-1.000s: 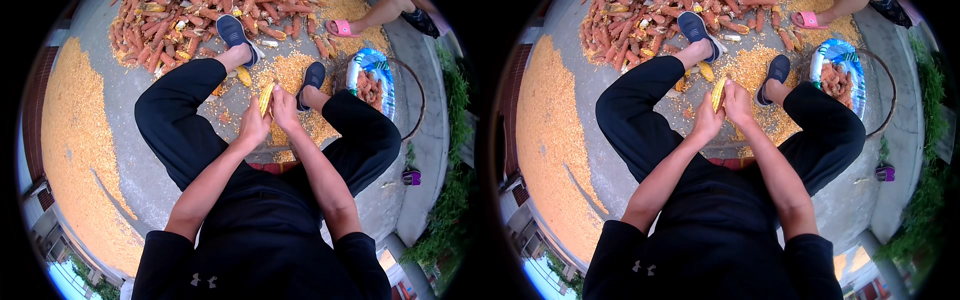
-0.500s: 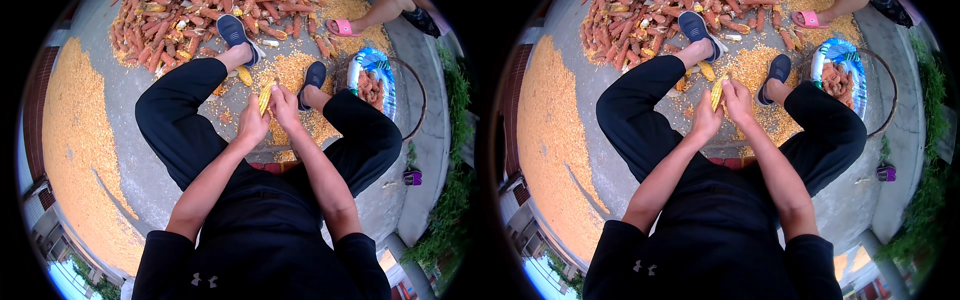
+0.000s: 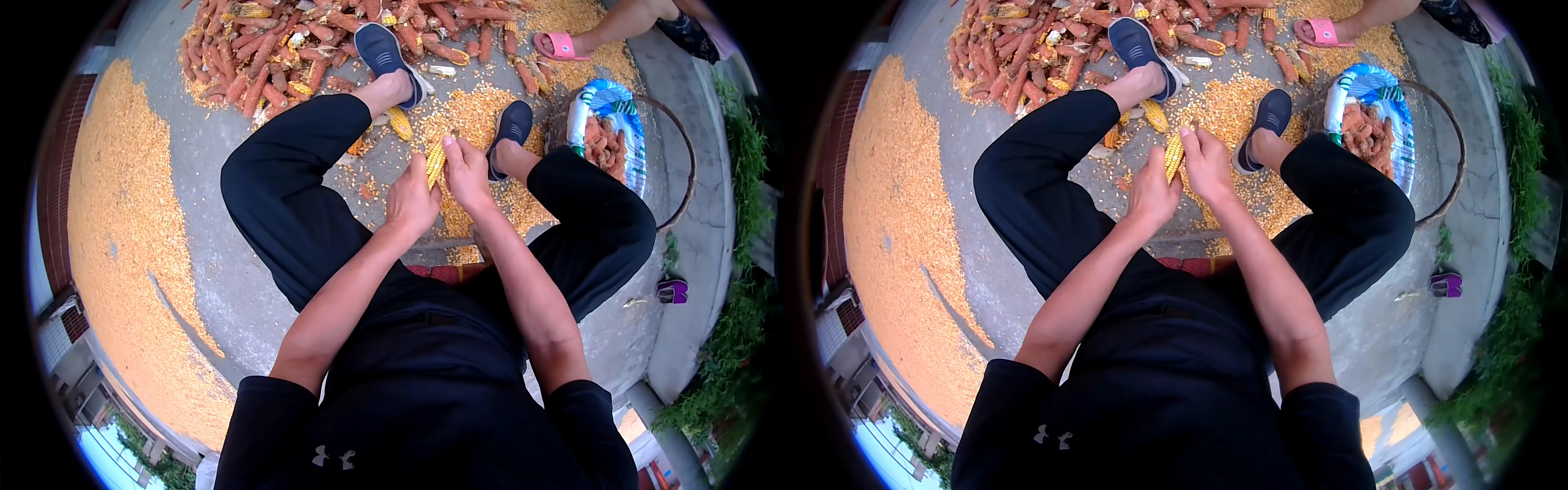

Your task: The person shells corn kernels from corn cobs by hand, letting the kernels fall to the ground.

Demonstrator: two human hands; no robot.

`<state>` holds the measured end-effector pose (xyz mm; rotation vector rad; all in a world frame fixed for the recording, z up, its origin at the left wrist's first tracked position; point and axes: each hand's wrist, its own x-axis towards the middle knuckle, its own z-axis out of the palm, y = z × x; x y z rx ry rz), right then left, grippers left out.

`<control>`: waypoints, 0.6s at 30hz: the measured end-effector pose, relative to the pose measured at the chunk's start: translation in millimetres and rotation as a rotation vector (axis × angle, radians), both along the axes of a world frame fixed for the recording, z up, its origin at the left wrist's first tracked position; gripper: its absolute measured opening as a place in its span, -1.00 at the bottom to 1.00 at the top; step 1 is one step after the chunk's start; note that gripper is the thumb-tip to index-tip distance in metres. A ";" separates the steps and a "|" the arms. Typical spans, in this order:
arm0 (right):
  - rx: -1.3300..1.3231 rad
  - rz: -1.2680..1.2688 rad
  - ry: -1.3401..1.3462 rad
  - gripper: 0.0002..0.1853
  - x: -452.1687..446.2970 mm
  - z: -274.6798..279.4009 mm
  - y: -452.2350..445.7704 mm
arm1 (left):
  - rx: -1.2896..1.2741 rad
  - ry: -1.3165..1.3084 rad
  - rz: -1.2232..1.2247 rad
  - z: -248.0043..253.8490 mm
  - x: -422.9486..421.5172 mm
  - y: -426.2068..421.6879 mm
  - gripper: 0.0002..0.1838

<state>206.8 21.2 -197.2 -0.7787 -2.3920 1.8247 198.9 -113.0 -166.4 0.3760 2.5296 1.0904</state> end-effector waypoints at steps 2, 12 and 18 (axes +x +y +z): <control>0.102 0.022 0.079 -0.58 0.8 -1.9 -2.2 | -0.026 -0.062 -0.032 1.9 0.7 -0.3 -0.62; -0.299 0.030 0.067 -0.59 1.7 2.0 3.7 | 0.030 0.061 -0.006 -9.8 0.4 -2.2 -0.66; 0.005 0.003 -0.043 -0.61 -1.5 -0.7 -0.6 | -0.070 0.129 -0.102 -1.0 2.3 -2.9 -0.61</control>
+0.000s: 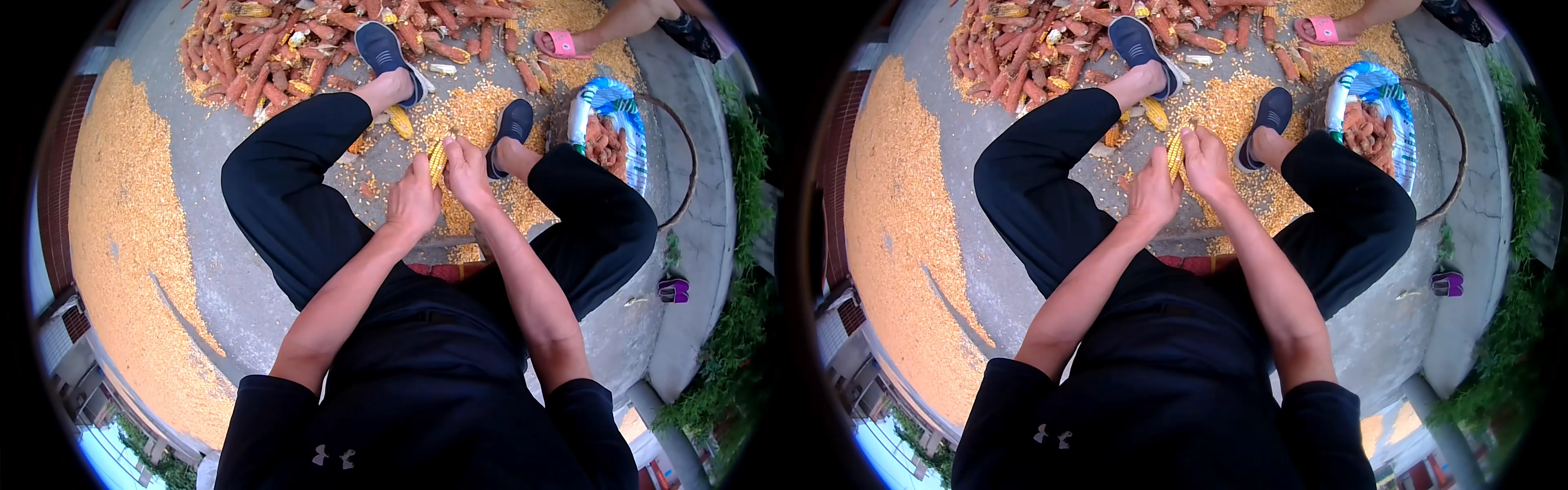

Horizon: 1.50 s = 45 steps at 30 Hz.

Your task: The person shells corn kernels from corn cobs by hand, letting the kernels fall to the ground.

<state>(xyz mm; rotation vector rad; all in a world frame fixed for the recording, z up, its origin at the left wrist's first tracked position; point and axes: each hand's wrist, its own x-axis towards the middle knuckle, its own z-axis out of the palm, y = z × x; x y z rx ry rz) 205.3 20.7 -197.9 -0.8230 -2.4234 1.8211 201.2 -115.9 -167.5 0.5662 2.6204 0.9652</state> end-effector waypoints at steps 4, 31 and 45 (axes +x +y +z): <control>0.076 0.071 0.239 -0.71 2.1 -4.6 0.7 | 0.125 -0.068 0.045 -6.6 1.0 -1.1 -0.63; -0.687 -0.074 -0.030 -0.83 -1.2 25.4 17.1 | -0.138 0.047 -0.024 9.2 -3.8 -2.4 -0.55; -0.835 -0.095 -0.018 -0.84 1.2 23.9 20.8 | -0.024 -0.106 -0.005 -3.1 -4.7 -1.0 -0.56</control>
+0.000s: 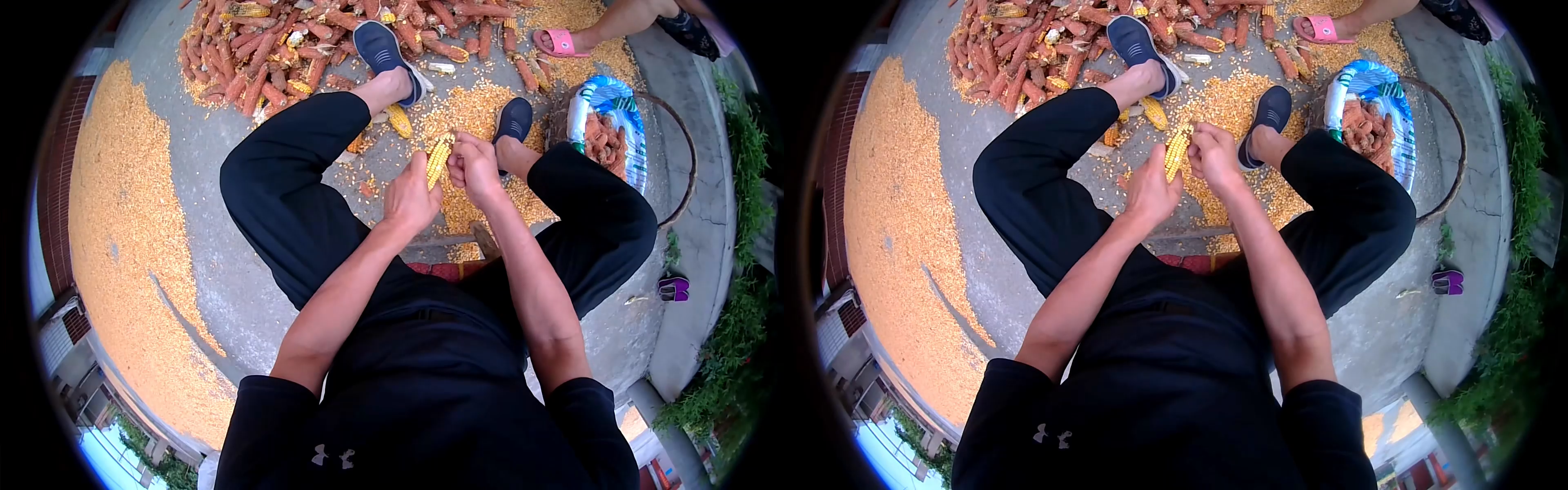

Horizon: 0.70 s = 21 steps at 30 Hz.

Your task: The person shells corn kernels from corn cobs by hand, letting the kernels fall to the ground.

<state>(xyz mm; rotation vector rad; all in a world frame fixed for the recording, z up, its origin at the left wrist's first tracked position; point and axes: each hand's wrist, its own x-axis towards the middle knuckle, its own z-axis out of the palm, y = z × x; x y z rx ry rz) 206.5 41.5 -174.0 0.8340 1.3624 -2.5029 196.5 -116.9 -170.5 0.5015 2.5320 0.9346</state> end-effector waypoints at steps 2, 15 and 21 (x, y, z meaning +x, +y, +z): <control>0.163 0.064 0.008 -0.84 -2.1 8.5 -3.0 | 0.056 0.032 0.039 -0.3 0.8 0.6 -0.60; 0.134 0.052 0.051 -0.79 0.9 -0.5 -3.8 | 0.231 -0.078 0.058 4.2 -3.1 2.2 -0.59; 0.571 0.198 0.031 -0.68 -2.3 4.7 -6.3 | 0.060 0.120 -0.007 8.7 -3.5 -0.3 -0.53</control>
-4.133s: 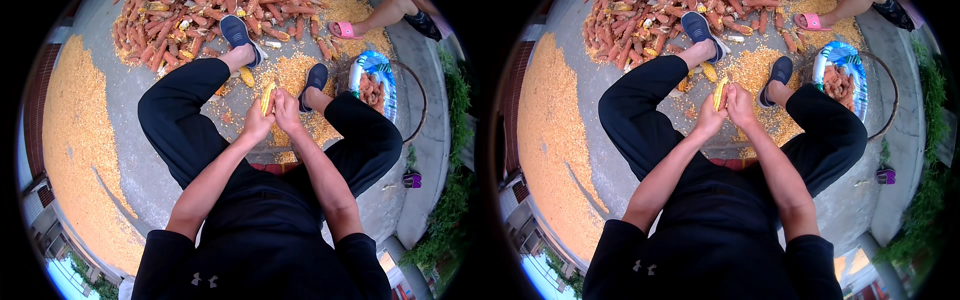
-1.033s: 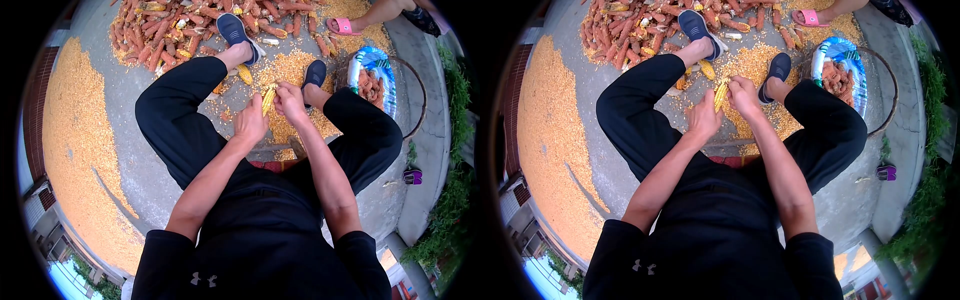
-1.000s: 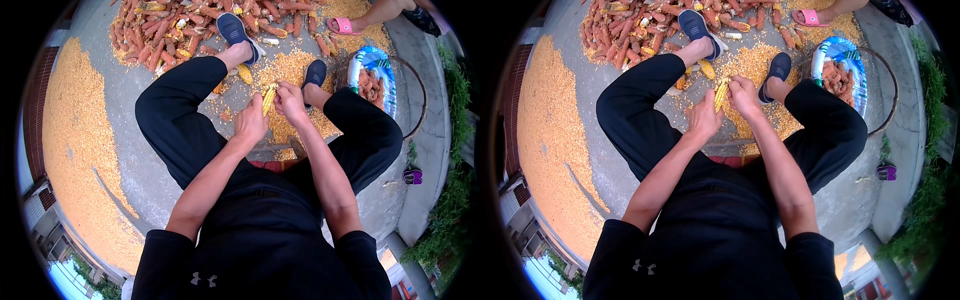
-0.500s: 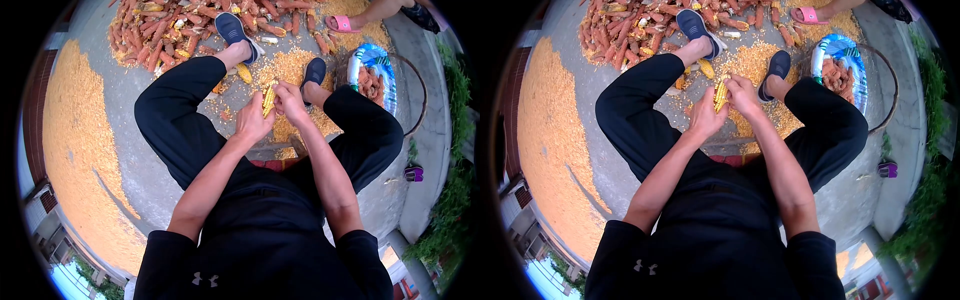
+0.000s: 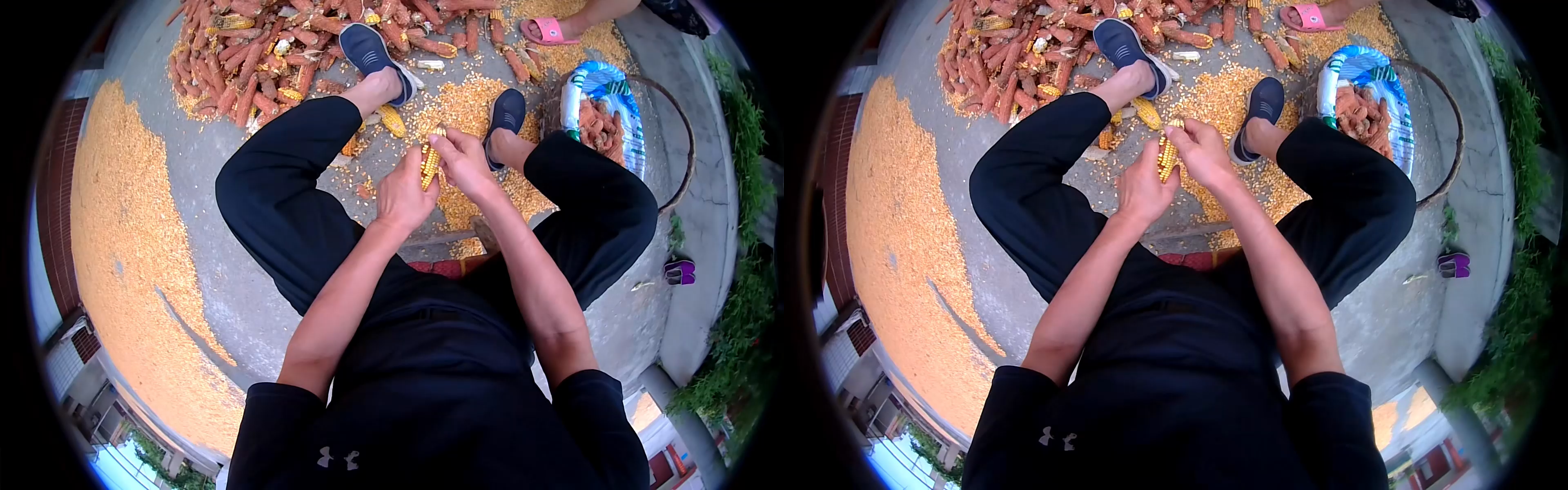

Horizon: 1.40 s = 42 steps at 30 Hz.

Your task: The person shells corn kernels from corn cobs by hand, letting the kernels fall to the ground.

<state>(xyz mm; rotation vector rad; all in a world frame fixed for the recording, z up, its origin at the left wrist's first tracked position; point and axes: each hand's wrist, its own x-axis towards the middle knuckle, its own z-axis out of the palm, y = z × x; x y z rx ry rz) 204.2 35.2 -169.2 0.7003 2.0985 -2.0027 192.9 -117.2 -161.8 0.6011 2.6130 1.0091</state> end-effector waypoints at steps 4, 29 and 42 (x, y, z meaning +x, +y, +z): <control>0.201 0.054 -0.020 -0.63 1.1 -10.4 2.6 | -0.064 -0.009 -0.043 3.9 2.2 -1.4 -0.52; -0.266 -0.101 -0.102 -0.73 2.8 4.9 -2.6 | 0.156 -0.242 0.073 -13.6 -0.2 4.0 -0.63; -0.372 -0.091 -0.084 -0.65 5.6 -16.1 5.6 | 0.664 -0.569 0.054 -9.9 -3.5 9.4 -0.70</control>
